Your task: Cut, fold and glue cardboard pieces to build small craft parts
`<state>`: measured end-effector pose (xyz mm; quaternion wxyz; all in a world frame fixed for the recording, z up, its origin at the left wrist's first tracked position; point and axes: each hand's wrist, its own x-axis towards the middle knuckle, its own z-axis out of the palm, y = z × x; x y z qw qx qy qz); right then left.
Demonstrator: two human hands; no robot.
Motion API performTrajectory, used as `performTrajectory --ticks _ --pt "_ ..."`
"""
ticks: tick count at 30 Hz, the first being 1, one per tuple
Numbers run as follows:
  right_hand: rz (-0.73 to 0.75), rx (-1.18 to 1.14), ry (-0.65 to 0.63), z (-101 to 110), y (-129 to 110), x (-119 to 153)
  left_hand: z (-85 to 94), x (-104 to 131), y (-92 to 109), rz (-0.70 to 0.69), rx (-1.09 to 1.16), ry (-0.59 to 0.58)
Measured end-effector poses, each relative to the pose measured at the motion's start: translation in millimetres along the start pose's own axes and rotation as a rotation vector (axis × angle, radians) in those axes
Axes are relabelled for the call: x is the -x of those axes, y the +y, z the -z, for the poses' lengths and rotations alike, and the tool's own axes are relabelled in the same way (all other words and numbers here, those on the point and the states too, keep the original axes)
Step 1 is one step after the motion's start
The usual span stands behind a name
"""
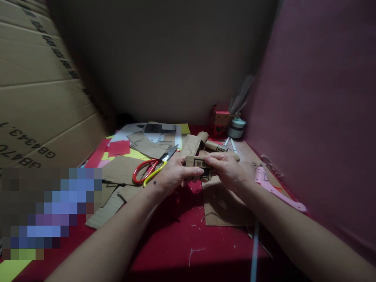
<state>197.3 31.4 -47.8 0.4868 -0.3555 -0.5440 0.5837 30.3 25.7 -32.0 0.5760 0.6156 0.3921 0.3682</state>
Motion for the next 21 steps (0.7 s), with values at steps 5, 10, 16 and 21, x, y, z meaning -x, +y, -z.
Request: performTrajectory --ticks 5,10,16,21 --pt "-0.275 -0.103 -0.184 0.8 -6.3 3.0 7.8 -3.8 -5.0 -0.025 0.087 0.027" --pt "-0.308 -0.064 -0.168 -3.4 -10.4 7.1 11.9 -5.3 -6.3 -0.002 0.159 0.003" --pt "-0.244 -0.015 -0.219 -2.4 -10.2 7.0 9.5 -2.3 -3.2 -0.029 0.125 -0.006" --pt "-0.042 0.028 -0.165 2.3 -10.9 2.7 1.8 0.8 1.1 -0.042 0.049 0.028"
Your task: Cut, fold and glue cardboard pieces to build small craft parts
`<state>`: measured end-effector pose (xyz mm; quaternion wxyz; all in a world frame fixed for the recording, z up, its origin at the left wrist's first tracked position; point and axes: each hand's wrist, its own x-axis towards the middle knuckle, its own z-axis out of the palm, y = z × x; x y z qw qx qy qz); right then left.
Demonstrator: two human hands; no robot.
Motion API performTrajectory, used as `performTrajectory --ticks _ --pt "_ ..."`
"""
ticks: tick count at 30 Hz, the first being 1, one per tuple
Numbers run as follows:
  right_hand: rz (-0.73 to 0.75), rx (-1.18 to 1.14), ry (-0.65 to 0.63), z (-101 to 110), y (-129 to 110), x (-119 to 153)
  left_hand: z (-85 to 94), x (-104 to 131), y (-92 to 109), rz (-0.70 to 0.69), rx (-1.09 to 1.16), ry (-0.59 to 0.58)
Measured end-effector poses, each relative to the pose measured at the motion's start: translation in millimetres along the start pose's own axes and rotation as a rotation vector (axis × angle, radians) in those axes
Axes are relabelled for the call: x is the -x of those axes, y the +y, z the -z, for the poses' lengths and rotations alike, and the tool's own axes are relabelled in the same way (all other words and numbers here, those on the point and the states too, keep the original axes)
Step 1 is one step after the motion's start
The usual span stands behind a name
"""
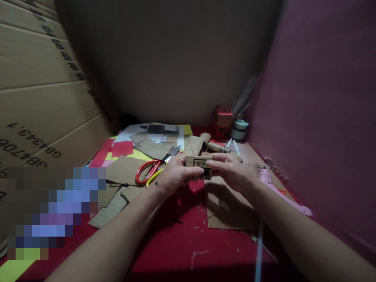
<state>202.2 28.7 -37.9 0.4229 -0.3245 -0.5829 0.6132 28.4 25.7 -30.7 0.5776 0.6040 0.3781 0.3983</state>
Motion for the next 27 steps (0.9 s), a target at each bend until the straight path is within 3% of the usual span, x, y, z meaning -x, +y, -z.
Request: performTrajectory --ticks 6,10,14,19,23,27 --pt "0.124 0.335 0.142 -5.7 -3.8 1.0 -8.8 3.1 1.2 0.05 -0.054 -0.034" --pt "0.182 0.353 0.2 -9.6 -5.8 3.5 -4.0 2.1 1.2 0.066 -0.106 -0.036" --pt "0.172 0.329 0.201 -9.1 -6.5 4.1 -0.3 1.0 1.4 0.005 -0.09 -0.05" --pt "0.155 0.455 0.098 -9.5 -11.7 4.9 -6.1 -0.2 -4.6 -0.034 -0.064 -0.07" --pt "0.233 0.588 0.157 -12.3 -12.7 7.7 -5.7 -0.4 -4.8 -0.004 -0.097 -0.113" --pt "0.236 0.562 0.186 -16.4 -5.4 9.9 -1.1 1.3 1.6 -0.076 -0.161 -0.029"
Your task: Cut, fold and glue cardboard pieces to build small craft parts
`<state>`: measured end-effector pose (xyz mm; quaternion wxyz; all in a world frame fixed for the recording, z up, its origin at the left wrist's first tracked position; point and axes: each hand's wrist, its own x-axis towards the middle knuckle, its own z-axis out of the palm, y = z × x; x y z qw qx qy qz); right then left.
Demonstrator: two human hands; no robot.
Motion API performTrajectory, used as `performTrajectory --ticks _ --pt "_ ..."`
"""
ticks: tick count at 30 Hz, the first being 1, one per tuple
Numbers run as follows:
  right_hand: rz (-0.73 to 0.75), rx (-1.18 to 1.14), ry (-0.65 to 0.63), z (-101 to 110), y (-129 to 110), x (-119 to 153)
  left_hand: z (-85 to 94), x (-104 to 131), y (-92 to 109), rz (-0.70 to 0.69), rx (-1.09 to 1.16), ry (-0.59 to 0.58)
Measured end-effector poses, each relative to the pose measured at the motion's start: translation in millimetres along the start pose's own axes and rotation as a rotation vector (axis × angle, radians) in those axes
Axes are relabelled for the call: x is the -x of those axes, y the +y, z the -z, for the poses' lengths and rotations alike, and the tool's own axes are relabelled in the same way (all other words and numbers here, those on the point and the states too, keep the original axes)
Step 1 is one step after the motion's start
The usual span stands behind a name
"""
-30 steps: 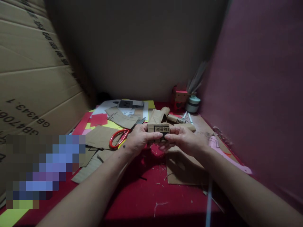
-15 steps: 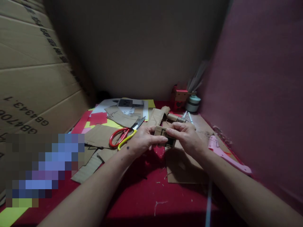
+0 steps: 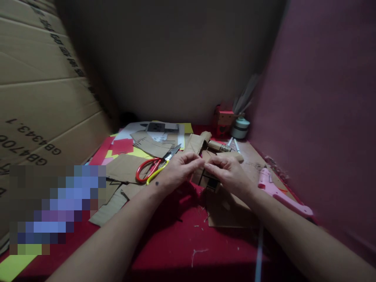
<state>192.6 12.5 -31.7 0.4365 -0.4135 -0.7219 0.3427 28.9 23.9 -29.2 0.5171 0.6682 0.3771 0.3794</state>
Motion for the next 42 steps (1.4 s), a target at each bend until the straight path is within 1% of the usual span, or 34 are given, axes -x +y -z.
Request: performTrajectory --ticks 2,6,8,10,14,15,17,19,21,23,25,27,29,31,33,35,39,42 --pt "-0.026 -0.026 -0.009 -3.8 2.3 1.4 -0.1 0.2 0.6 -0.041 -0.021 0.065" --pt "-0.108 -0.133 -0.014 -8.0 5.0 0.7 -4.6 -1.0 -2.7 -0.059 -0.041 0.177" --pt "-0.136 -0.21 -0.014 -8.0 5.1 -0.7 -5.3 -1.7 -4.0 -0.06 -0.002 0.184" --pt "-0.131 -0.269 0.026 -7.1 4.9 -2.1 -4.6 -1.6 -4.3 -0.029 0.063 0.146" --pt "-0.135 -0.347 0.176 -5.9 5.9 -4.0 -5.2 -0.5 -5.3 0.11 0.107 -0.046" --pt "-0.146 -0.372 0.197 -6.0 6.8 -4.3 -6.2 -0.5 -5.8 0.131 0.113 -0.069" --pt "-0.158 -0.422 0.217 -6.2 9.2 -5.3 -8.5 -0.5 -5.8 0.151 0.14 -0.046" --pt "-0.161 -0.455 0.185 -5.4 12.1 -6.4 -9.4 -0.2 -3.9 0.168 0.143 0.019" --pt "-0.18 -0.472 0.103 -3.1 14.7 -7.3 -8.4 0.6 -0.7 0.186 0.117 0.032" --pt "-0.235 -0.49 -0.012 -0.4 16.0 -7.5 -6.4 1.3 1.7 0.203 0.103 -0.028" --pt "-0.288 -0.528 -0.077 1.1 15.4 -6.7 -4.9 1.4 1.7 0.213 0.124 -0.107" --pt "-0.3 -0.577 -0.055 0.2 13.0 -5.4 -5.1 0.9 -1.0 0.22 0.168 -0.151" --pt "-0.265 -0.606 0.035 -2.4 9.9 -4.2 -7.1 0.1 -4.8 0.23 0.217 -0.186" --pt "-0.231 -0.605 0.124 -5.2 7.7 -3.5 -10.0 -0.6 -8.1 0.233 0.231 -0.248" --pt "-0.222 -0.596 0.179 -6.3 7.6 -3.7 -12.2 -1.1 -9.3 0.223 0.215 -0.292" --pt "-0.237 -0.592 0.168 -4.8 9.5 -4.8 -12.8 -1.1 -8.6 0.219 0.19 -0.303" --pt "-0.263 -0.579 0.075 1.8 14.2 -7.1 -10.9 0.0 -6.0 0.246 0.127 -0.308" --pt "-0.267 -0.568 0.08 3.4 13.7 -6.7 -11.2 0.7 -6.0 0.248 0.094 -0.338"
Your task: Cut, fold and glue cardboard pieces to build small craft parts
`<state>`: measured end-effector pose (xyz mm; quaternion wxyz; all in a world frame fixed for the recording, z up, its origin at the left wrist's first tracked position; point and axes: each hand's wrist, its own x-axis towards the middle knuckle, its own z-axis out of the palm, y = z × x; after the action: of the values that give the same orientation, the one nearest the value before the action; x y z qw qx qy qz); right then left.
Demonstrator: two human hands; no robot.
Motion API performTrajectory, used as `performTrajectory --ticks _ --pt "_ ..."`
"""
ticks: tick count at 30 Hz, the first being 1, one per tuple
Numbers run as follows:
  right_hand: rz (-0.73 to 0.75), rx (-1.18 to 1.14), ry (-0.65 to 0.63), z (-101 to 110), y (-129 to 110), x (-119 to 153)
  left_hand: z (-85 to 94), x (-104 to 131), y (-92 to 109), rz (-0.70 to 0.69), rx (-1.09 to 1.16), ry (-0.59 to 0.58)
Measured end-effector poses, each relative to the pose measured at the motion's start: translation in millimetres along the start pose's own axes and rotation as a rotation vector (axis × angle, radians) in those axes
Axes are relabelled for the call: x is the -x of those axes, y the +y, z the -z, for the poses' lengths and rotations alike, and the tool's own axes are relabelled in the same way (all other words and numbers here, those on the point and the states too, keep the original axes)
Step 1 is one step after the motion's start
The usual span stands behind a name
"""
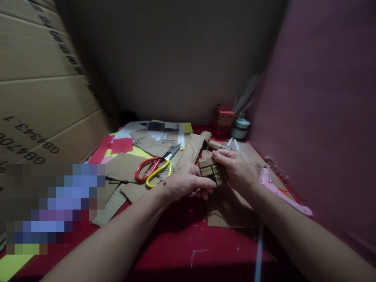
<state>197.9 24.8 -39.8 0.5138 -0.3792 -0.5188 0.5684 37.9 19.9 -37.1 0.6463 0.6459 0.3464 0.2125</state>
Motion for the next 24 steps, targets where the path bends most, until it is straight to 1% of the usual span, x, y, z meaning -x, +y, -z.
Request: performTrajectory --ticks 4,6,9,12,15,17,19,22,24 --pt "0.014 -0.033 0.086 -3.4 0.9 0.5 -2.4 0.8 1.3 -0.008 -0.001 0.015" --pt "0.015 -0.03 0.065 -3.1 2.6 -1.2 -1.7 2.4 3.3 -0.02 -0.007 0.051" --pt "0.018 0.069 -0.069 1.4 4.8 -4.6 3.9 5.0 5.1 -0.054 0.007 0.112" --pt "0.002 0.181 -0.213 7.6 4.4 -6.4 11.4 6.3 4.0 -0.088 0.021 0.122" --pt "-0.049 0.15 -0.303 10.2 2.9 -6.4 15.5 6.7 3.0 -0.113 0.009 0.101" --pt "-0.066 0.11 -0.337 8.7 3.4 -5.9 15.9 6.3 2.7 -0.125 0.009 0.113" --pt "-0.049 0.085 -0.33 5.6 6.1 -5.7 15.2 4.8 1.5 -0.123 0.0 0.169" --pt "-0.002 0.055 -0.244 1.2 12.1 -6.1 13.8 1.3 -1.7 -0.134 -0.029 0.274" --pt "0.013 0.043 -0.201 0.1 14.6 -6.3 13.5 -0.4 -3.3 -0.179 -0.031 0.301"
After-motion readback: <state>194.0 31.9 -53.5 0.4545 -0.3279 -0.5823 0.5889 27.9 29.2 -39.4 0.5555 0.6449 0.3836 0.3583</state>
